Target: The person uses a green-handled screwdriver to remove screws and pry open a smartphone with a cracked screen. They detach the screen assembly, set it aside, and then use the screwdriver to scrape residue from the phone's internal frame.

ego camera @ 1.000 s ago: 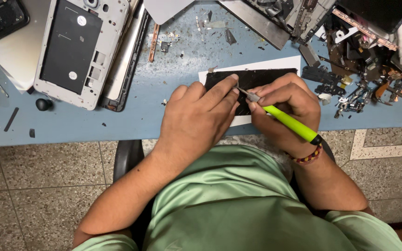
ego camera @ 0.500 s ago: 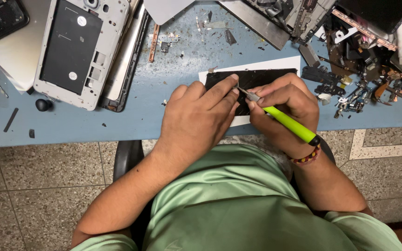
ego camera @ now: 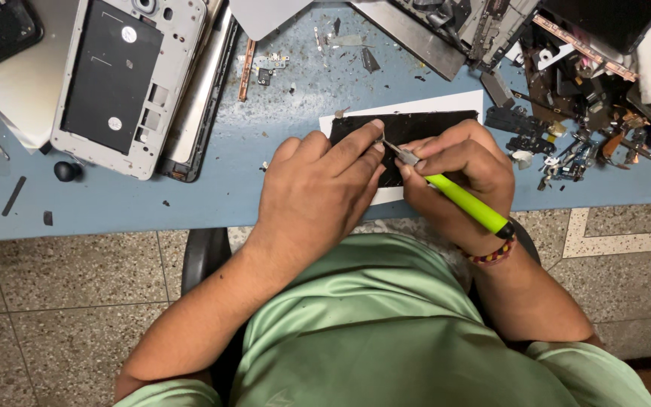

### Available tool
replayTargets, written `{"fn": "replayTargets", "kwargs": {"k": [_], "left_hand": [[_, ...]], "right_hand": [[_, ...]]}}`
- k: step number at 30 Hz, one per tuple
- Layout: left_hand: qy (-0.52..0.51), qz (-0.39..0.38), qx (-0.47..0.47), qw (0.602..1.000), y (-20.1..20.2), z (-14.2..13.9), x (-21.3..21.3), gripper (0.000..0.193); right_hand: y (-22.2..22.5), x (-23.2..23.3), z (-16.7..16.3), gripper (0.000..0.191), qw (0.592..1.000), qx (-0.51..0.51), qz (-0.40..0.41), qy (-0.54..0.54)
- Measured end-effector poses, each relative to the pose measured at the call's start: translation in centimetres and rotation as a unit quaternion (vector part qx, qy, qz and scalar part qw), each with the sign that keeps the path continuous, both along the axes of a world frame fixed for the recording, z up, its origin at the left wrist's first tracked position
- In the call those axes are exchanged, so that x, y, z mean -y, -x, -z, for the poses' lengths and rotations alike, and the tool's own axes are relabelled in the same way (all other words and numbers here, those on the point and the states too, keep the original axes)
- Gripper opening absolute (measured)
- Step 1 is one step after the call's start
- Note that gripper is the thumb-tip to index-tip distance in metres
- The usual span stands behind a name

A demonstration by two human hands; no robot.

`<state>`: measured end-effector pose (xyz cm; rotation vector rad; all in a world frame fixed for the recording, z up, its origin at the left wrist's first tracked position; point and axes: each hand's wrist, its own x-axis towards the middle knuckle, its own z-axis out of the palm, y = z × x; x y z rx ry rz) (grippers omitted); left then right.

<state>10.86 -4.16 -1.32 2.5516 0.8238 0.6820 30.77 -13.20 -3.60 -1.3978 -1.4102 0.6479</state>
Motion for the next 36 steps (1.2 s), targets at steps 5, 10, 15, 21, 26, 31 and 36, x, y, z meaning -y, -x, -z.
{"fn": "replayTargets", "kwargs": {"k": [5, 10, 15, 21, 26, 31, 36], "left_hand": [[0.002, 0.0, 0.002, 1.0, 0.11, 0.09, 0.0, 0.024], [0.0, 0.0, 0.002, 1.0, 0.1, 0.0, -0.03, 0.023], [0.001, 0.001, 0.004, 1.0, 0.15, -0.14, -0.06, 0.023], [0.0, -0.001, 0.001, 1.0, 0.12, -0.16, -0.12, 0.023], [-0.002, 0.001, 0.0, 1.0, 0.18, -0.19, -0.15, 0.023], [0.003, 0.002, 0.0, 1.0, 0.24, -0.34, -0.14, 0.024], [0.001, 0.008, -0.001, 1.0, 0.24, -0.48, -0.2, 0.022]], "right_hand": [[0.08, 0.02, -0.06, 0.023, 0.999, 0.033, 0.003, -0.002], [0.36, 0.1, -0.25, 0.021, 0.999, 0.046, 0.004, -0.009], [0.44, 0.13, -0.35, 0.021, 0.999, 0.048, 0.008, -0.008], [0.19, -0.13, -0.36, 0.021, 0.999, 0.039, -0.009, -0.011], [0.47, -0.07, -0.26, 0.022, 0.998, 0.057, 0.012, -0.013], [0.5, 0.09, -0.09, 0.023, 0.998, 0.056, 0.02, -0.023], [0.33, 0.26, 0.14, 0.025, 0.998, 0.048, 0.028, -0.023]]}}
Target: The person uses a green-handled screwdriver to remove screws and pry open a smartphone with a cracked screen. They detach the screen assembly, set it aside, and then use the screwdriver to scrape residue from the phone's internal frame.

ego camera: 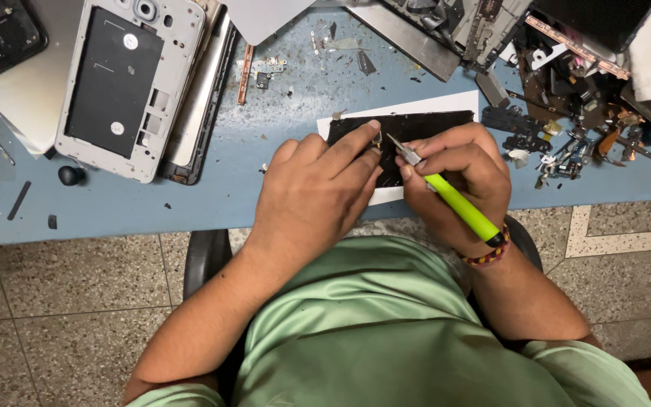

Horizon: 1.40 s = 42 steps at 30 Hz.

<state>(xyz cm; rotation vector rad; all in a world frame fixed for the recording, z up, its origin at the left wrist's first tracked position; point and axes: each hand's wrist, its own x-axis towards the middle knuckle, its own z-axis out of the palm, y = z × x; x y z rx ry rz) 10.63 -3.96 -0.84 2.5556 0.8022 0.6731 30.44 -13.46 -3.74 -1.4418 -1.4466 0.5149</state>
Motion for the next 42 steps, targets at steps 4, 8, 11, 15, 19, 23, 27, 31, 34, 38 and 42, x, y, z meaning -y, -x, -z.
{"fn": "replayTargets", "kwargs": {"k": [4, 8, 11, 15, 19, 23, 27, 31, 34, 38, 42], "left_hand": [[0.007, -0.008, 0.018, 1.0, 0.3, -0.2, 0.2, 0.022], [0.009, -0.012, 0.028, 0.999, 0.3, -0.2, 0.4, 0.025], [-0.011, -0.014, 0.02, 1.0, 0.2, 0.0, 0.4, 0.026], [-0.018, -0.016, 0.017, 1.0, 0.1, 0.2, 0.5, 0.026], [-0.02, -0.02, 0.009, 1.0, 0.1, 0.4, 0.5, 0.025], [-0.021, -0.016, 0.004, 1.0, 0.0, 0.5, 0.5, 0.025], [-0.02, -0.012, 0.001, 1.0, 0.0, 0.6, 0.4, 0.024], [-0.024, -0.013, 0.003, 1.0, 0.0, 0.6, 0.4, 0.024], [-0.025, -0.012, 0.0, 1.0, 0.0, 0.6, 0.3, 0.024], [-0.025, -0.015, -0.005, 1.0, 0.0, 0.6, 0.4, 0.025], [-0.024, -0.015, -0.006, 1.0, -0.1, 0.5, 0.3, 0.025]], "right_hand": [[0.3, 0.0, 0.0, 0.023, 0.998, -0.058, -0.007, 0.008], [0.0, 0.0, -0.7, 0.021, 0.998, -0.043, -0.035, 0.018], [-0.6, -0.1, -1.2, 0.018, 0.998, -0.015, -0.064, 0.024], [-0.8, -0.3, -1.1, 0.016, 0.995, -0.057, -0.062, 0.056], [-0.9, -0.2, -0.8, 0.017, 0.986, -0.129, -0.067, 0.077], [-0.9, -0.3, -0.6, 0.018, 0.992, -0.09, -0.06, 0.069], [-0.7, -0.4, -0.7, 0.019, 0.994, -0.068, -0.051, 0.066], [-0.6, -0.4, -0.7, 0.02, 0.994, -0.065, -0.052, 0.063], [-0.6, -0.4, -0.7, 0.02, 0.995, -0.053, -0.055, 0.058], [-0.7, -0.4, -0.7, 0.02, 0.995, -0.057, -0.056, 0.056], [-0.7, -0.4, -0.7, 0.02, 0.996, -0.049, -0.055, 0.053]]}}
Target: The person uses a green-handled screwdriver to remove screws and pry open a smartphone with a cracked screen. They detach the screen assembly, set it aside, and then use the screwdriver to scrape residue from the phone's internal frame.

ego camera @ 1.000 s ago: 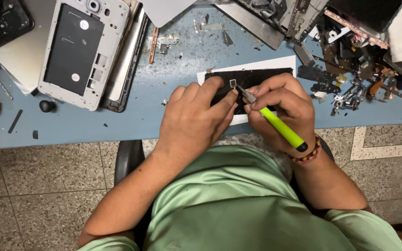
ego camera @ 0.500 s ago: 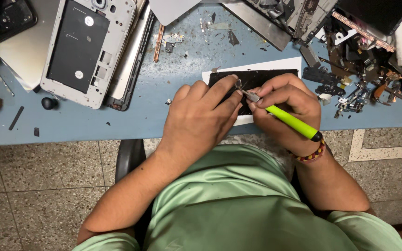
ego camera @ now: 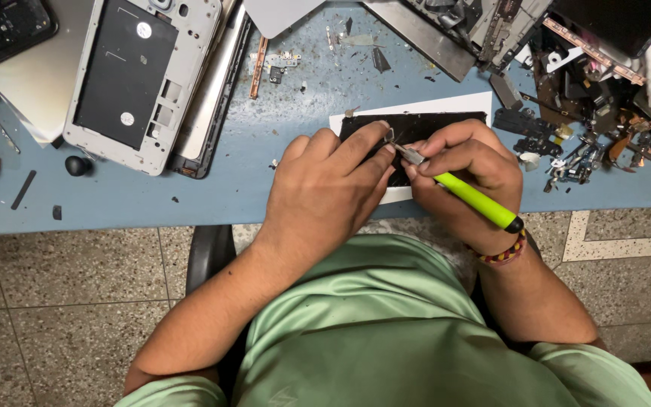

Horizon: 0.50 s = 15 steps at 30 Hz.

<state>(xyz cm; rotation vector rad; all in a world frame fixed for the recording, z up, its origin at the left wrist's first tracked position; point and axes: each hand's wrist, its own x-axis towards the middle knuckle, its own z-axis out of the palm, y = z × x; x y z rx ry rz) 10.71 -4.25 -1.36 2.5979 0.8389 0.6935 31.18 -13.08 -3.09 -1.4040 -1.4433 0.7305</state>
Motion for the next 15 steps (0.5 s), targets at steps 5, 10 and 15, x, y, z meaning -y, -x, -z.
{"fn": "replayTargets", "kwargs": {"k": [5, 10, 15], "left_hand": [[0.003, -0.001, 0.0, 1.0, -0.01, -0.11, 0.0, 0.024], [0.009, 0.001, 0.004, 1.0, -0.04, -0.19, 0.03, 0.024], [0.015, 0.001, 0.018, 1.0, -0.05, -0.25, -0.01, 0.023]], "right_hand": [[0.13, -0.05, -0.14, 0.02, 1.0, -0.002, 0.002, 0.006], [0.45, -0.17, -0.06, 0.023, 0.998, 0.054, 0.012, -0.022], [0.74, -0.09, 0.2, 0.023, 0.996, 0.07, 0.019, -0.043]]}}
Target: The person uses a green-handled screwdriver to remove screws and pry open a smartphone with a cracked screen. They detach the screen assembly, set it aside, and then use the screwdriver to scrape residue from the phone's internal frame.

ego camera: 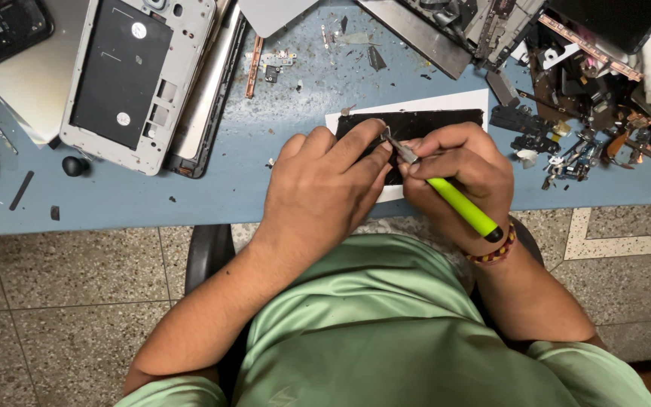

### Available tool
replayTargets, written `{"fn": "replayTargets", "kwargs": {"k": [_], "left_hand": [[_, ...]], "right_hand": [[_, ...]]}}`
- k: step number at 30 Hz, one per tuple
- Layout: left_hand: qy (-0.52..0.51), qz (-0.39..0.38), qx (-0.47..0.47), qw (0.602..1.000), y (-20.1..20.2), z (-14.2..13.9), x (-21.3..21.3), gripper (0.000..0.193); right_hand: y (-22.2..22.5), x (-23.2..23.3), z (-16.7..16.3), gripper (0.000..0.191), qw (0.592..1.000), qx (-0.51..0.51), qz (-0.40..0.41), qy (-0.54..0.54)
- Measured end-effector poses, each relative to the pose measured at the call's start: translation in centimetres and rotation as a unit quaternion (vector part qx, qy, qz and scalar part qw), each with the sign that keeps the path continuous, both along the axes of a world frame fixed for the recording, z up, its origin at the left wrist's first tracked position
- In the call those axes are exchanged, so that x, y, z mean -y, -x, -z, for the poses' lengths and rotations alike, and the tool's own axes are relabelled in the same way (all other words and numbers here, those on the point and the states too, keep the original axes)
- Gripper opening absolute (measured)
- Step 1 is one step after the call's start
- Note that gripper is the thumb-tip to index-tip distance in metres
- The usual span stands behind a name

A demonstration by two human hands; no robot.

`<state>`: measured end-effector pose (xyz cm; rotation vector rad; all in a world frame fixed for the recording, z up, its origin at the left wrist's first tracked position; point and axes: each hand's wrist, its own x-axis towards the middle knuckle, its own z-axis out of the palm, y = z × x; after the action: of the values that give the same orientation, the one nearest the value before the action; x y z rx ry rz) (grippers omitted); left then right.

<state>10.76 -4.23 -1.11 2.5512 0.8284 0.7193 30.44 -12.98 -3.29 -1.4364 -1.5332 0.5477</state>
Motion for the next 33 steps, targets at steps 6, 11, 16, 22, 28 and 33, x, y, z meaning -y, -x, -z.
{"fn": "replayTargets", "kwargs": {"k": [6, 11, 16, 22, 28, 33], "left_hand": [[0.001, 0.002, 0.0, 1.0, 0.12, -0.06, -0.04, 0.023], [0.005, 0.005, 0.005, 1.0, 0.08, -0.12, -0.03, 0.023], [0.002, 0.004, 0.005, 1.0, 0.07, -0.08, -0.1, 0.023], [0.012, 0.006, 0.0, 1.0, 0.07, -0.07, -0.09, 0.023], [0.012, 0.006, 0.003, 1.0, 0.06, -0.06, -0.09, 0.023], [0.008, 0.004, -0.004, 1.0, 0.06, -0.1, -0.07, 0.023]], "right_hand": [[-0.17, 0.13, -0.07, 0.021, 1.0, -0.022, -0.014, 0.007], [-0.25, 0.0, -0.33, 0.019, 1.0, -0.019, -0.02, 0.015], [-0.29, -0.09, -0.27, 0.019, 1.0, -0.001, -0.017, 0.009], [-0.23, 0.1, -0.12, 0.02, 0.999, -0.033, -0.024, 0.008], [-0.24, -0.05, -0.37, 0.02, 1.0, -0.012, -0.022, 0.011], [-0.1, -0.07, -0.43, 0.02, 1.0, 0.0, -0.015, 0.009]]}}
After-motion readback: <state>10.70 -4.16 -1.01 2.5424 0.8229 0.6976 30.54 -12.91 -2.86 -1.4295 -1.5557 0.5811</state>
